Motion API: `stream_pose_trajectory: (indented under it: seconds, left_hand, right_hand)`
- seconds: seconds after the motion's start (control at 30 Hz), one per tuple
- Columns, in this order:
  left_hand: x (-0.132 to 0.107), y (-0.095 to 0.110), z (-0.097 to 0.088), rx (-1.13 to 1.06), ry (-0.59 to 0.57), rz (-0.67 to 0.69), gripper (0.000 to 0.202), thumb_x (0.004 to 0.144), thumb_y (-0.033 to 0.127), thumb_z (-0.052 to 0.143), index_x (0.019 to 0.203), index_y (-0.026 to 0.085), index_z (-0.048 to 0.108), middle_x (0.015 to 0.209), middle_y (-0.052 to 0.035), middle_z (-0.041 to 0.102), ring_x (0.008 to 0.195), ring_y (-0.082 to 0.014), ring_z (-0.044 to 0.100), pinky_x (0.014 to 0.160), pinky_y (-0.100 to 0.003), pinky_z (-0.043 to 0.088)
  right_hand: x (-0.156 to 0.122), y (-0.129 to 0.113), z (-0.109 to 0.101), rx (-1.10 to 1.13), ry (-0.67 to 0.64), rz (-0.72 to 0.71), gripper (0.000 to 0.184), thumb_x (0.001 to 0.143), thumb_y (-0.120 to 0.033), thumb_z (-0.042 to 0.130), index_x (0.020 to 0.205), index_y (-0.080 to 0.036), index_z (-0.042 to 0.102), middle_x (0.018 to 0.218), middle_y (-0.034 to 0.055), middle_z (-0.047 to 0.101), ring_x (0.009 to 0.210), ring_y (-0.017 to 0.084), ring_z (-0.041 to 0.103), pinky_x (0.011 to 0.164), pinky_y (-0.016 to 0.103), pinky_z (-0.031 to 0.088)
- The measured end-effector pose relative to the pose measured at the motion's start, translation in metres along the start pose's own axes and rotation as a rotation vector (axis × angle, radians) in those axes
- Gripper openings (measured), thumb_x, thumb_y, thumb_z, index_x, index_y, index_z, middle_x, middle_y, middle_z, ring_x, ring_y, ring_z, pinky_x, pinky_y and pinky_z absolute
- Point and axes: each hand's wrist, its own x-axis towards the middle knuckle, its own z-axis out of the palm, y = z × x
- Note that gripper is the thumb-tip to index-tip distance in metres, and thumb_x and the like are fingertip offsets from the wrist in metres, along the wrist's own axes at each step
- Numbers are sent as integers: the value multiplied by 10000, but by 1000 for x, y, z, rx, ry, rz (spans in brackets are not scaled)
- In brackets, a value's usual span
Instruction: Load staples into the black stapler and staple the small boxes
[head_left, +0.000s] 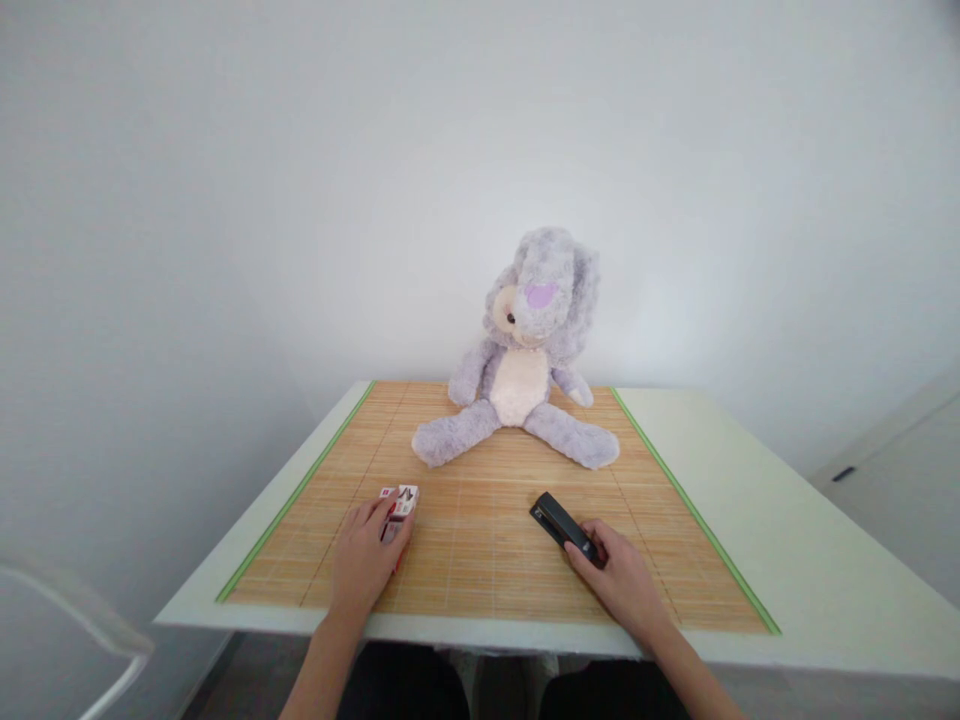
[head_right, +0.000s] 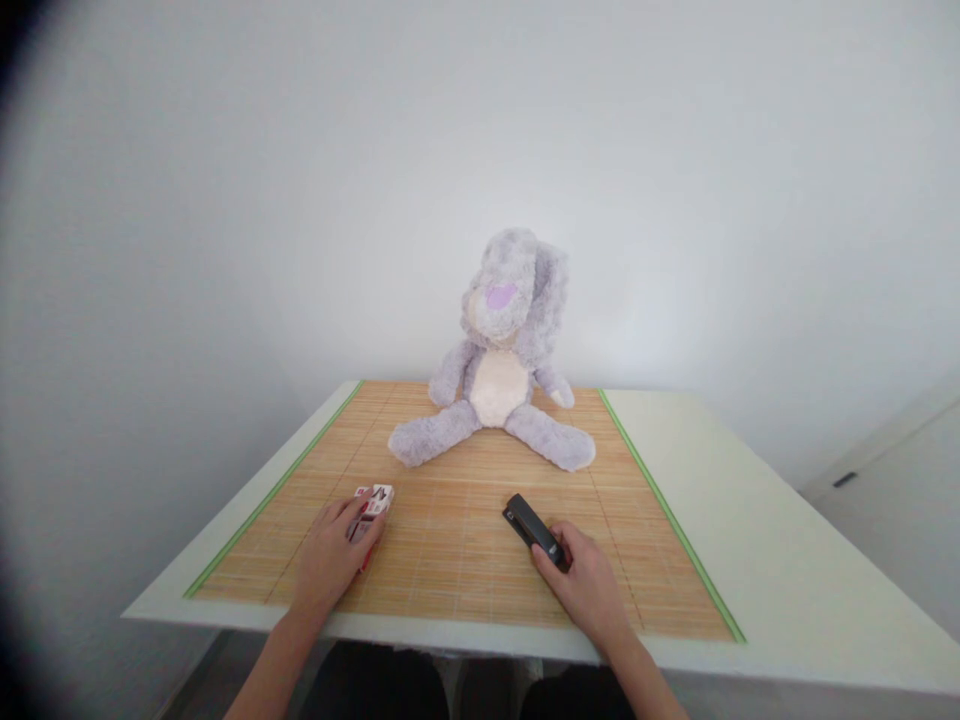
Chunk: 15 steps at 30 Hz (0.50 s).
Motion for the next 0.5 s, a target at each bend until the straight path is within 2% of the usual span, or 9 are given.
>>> stream_pose_trajectory:
  seconds: [0.2,0.5]
  left_hand:
    - [-2,3,-3,6,-2,9,481,947,499,581,1388,315,636,1266,-82,679,1166,-323,612,1077,-477,466]
    - [-2,5,-3,13,0,-6,315,927,428,589,1194,277,663,1192,-82,683,1129,-320,604,1053,-468,462]
  right_hand:
    - [0,-1,-2,0,0,-3,308,960,-548,572,932,-248,638,732,0,637,677,211,589,633,318,399]
    - [0,-1,-1,-12,1,-2,328,958,-562,565,930,-245,641,732,5,627,679,211,586,634,318,404]
